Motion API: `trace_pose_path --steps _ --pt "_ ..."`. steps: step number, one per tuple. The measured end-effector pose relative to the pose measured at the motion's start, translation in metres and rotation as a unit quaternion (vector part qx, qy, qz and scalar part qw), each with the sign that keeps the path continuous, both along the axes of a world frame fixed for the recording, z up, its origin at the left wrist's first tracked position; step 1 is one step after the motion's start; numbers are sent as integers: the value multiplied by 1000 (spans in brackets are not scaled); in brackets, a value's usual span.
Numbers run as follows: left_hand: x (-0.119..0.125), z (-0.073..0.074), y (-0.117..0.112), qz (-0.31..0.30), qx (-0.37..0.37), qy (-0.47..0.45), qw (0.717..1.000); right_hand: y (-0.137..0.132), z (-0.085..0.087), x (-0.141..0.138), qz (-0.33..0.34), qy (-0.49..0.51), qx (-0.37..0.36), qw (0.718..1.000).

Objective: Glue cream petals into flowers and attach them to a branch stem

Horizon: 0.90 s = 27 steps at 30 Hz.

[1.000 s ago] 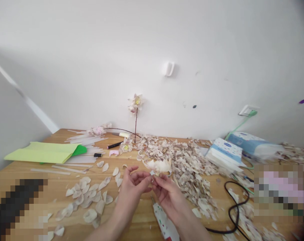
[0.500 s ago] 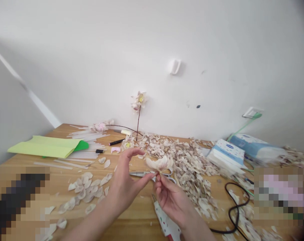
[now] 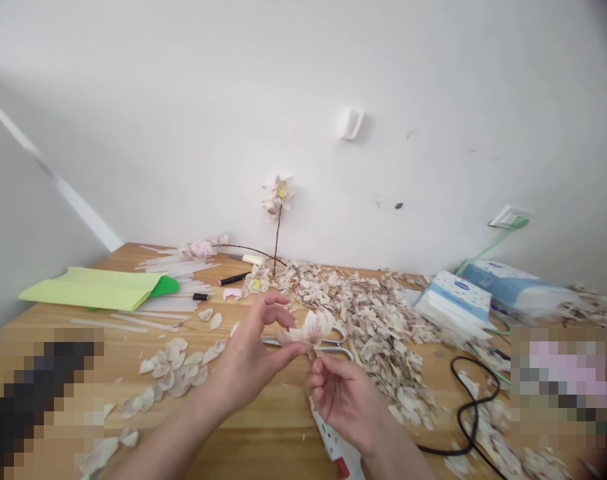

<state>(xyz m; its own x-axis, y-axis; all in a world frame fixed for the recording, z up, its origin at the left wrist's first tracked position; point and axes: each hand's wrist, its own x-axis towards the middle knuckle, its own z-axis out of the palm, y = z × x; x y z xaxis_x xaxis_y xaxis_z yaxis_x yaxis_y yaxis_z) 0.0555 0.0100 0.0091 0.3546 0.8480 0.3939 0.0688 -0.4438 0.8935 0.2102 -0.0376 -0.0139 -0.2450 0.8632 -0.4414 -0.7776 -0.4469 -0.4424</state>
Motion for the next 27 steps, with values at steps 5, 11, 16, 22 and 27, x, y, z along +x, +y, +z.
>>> trace_pose_path --steps 5,11,16,22,27 --pt "-1 1 -1 3 -18 -7 1000 0 2 -1 3 0 0 1000" --pt "-2 3 -2 -1 -40 -13 999 -1 3 -1 11 -1 -6 1000" --pt "-1 0 0 -1 -27 -11 1000 0 3 -1 1 -14 -15 1000" --pt "0 -4 1 16 24 15 999 -1 0 -1 -13 -48 9 999" --pt "0 -5 2 0 30 -9 1000 -1 0 -2 -11 -81 39 996"
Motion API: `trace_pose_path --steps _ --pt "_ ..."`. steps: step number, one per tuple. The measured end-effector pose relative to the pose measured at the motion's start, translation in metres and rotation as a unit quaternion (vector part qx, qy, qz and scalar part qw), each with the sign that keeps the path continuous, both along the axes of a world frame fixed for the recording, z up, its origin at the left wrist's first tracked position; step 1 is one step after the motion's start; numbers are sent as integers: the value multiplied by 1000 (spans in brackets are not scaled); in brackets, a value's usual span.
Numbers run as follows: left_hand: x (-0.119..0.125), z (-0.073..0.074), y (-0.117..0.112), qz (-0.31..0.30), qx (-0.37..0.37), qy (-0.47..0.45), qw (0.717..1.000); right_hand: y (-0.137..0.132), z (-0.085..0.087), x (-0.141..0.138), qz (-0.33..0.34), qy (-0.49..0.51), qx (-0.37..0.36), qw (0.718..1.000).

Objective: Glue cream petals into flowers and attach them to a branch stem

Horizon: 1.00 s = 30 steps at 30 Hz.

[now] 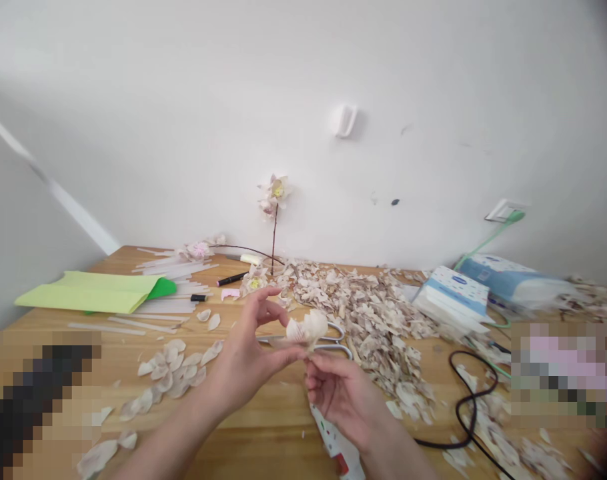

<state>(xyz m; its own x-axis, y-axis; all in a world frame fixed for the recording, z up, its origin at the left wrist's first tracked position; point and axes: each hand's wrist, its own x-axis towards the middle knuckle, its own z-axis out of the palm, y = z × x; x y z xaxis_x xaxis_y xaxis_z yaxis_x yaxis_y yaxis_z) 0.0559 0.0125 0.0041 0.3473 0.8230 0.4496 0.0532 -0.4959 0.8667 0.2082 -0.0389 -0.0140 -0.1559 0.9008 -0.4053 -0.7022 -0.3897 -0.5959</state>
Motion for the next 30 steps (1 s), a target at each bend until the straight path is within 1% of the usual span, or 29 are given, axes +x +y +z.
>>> trace_pose_path --steps 2,5,8,12,16,18,21,24,28,30 --pt "1 0 0 -18 -27 -15 999 0 0 0 -4 -12 8 1000" --pt "2 0 -1 -25 -70 -40 996 -1 1 1 -4 -36 13 999" --pt "4 0 -1 -40 -97 -65 992 -1 3 2 2 -74 16 997" --pt "5 0 1 -71 -115 -86 987 -1 6 5 7 -103 22 994" --pt "4 -2 2 -103 -103 -90 985 -1 10 6 -3 -149 46 988" --pt "2 -2 4 -104 -98 -83 986 -1 12 5 -20 -195 55 979" --pt "1 -3 6 -87 -104 -64 989 -1 16 4 -42 -269 58 961" --pt "1 -4 8 -81 -116 -56 988 0 19 4 -29 -322 67 944" --pt "3 -6 10 -109 -138 -76 981 0 20 8 -10 -370 80 925" --pt "4 -8 11 -125 -147 -81 978 0 18 8 -14 -420 93 902"
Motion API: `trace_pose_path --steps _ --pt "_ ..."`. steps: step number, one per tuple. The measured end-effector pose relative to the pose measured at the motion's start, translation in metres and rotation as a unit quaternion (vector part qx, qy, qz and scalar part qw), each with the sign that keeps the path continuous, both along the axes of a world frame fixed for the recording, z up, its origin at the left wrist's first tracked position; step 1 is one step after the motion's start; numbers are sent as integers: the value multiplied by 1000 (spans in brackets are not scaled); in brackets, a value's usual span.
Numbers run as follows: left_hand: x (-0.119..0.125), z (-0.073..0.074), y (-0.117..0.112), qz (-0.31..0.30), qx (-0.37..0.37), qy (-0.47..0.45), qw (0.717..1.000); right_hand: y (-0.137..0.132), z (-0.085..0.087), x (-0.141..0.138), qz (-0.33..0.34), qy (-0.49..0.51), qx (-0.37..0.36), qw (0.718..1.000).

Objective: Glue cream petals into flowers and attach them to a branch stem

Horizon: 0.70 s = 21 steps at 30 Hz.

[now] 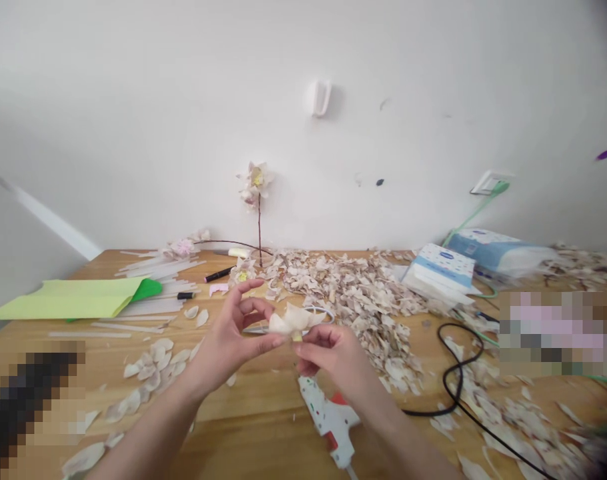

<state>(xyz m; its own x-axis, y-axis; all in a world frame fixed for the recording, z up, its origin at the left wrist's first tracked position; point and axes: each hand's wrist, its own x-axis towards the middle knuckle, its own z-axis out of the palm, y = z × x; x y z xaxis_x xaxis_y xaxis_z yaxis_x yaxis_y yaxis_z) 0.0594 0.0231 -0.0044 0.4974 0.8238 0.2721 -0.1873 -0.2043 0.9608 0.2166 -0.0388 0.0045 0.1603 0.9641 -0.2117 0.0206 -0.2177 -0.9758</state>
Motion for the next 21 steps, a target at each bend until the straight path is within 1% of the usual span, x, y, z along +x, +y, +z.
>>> trace_pose_path --steps 2,3,6,9,11,12,15,16,17,18,19,21 --pt "1 -2 1 -10 -2 -5 1000 -1 -2 -1 -9 -99 38 994" --pt "1 -3 1 -13 2 -7 1000 -2 -4 -1 -13 -156 61 986" --pt "0 -2 2 -4 29 -1 1000 -3 -9 1 -25 -302 125 945" --pt "-3 4 1 5 48 3 999 0 -15 8 -49 -361 246 898" --pt "-4 8 0 13 38 -9 999 5 -20 14 -67 -363 324 871" --pt "-4 9 -1 28 24 -19 999 7 -22 17 -72 -359 350 862" --pt "-2 11 -4 100 -45 -49 993 13 -28 23 -66 -340 386 855" --pt "-1 12 -5 116 -74 -56 989 14 -29 24 -59 -332 394 855" --pt "0 12 -6 116 -106 -64 985 15 -30 24 -52 -326 400 855" --pt "1 12 -7 98 -143 -73 982 15 -31 23 -42 -318 402 858" --pt "2 13 -8 64 -186 -82 977 16 -32 23 -26 -305 401 864" --pt "2 15 -10 -20 -279 -95 955 16 -35 20 13 -256 377 890"
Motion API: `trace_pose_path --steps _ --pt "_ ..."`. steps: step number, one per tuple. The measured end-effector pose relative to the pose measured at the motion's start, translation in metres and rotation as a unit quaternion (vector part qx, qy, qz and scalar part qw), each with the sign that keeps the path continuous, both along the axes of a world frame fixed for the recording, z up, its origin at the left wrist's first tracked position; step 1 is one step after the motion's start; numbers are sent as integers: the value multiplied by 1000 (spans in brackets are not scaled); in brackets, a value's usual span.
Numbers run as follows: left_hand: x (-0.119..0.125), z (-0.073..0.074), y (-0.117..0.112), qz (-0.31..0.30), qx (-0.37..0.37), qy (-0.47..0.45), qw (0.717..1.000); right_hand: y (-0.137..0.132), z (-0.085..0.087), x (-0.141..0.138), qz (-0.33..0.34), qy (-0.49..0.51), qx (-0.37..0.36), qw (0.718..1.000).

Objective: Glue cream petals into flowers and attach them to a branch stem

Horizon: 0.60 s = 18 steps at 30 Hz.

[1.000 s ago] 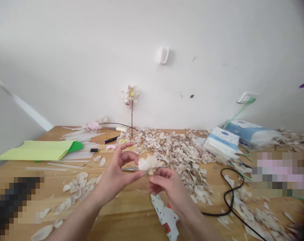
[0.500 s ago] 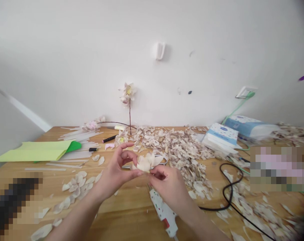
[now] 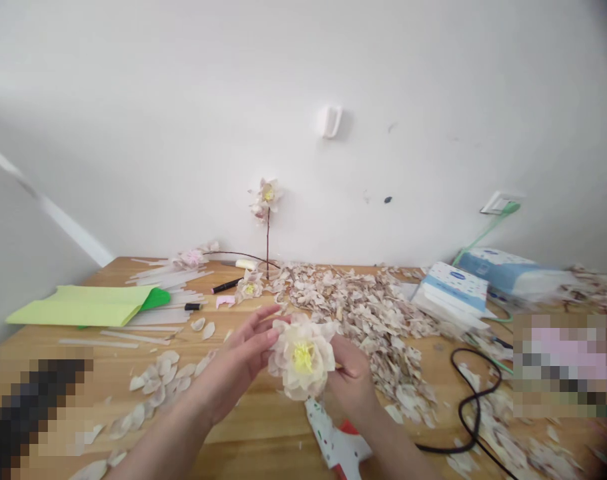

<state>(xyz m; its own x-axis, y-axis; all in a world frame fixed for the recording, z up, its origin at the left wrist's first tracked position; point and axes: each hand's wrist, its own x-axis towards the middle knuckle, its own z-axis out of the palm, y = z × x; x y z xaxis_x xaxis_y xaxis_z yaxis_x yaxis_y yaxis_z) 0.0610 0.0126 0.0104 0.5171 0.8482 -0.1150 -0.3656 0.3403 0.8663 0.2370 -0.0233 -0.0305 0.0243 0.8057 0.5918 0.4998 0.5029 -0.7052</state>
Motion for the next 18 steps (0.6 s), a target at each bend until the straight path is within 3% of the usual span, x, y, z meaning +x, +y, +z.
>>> trace_pose_path --steps 4,9,13,18 --pt "-5 2 1 -131 -90 -13 987 0 -5 -4 58 93 -109 988" --pt "-8 -5 11 -156 -103 -29 982 2 -8 -7 82 187 -186 961" --pt "-2 -9 10 -118 5 -2 993 7 -8 -4 74 248 -206 944" --pt "10 -14 -4 -106 193 81 972 4 -2 -8 62 247 -197 947"
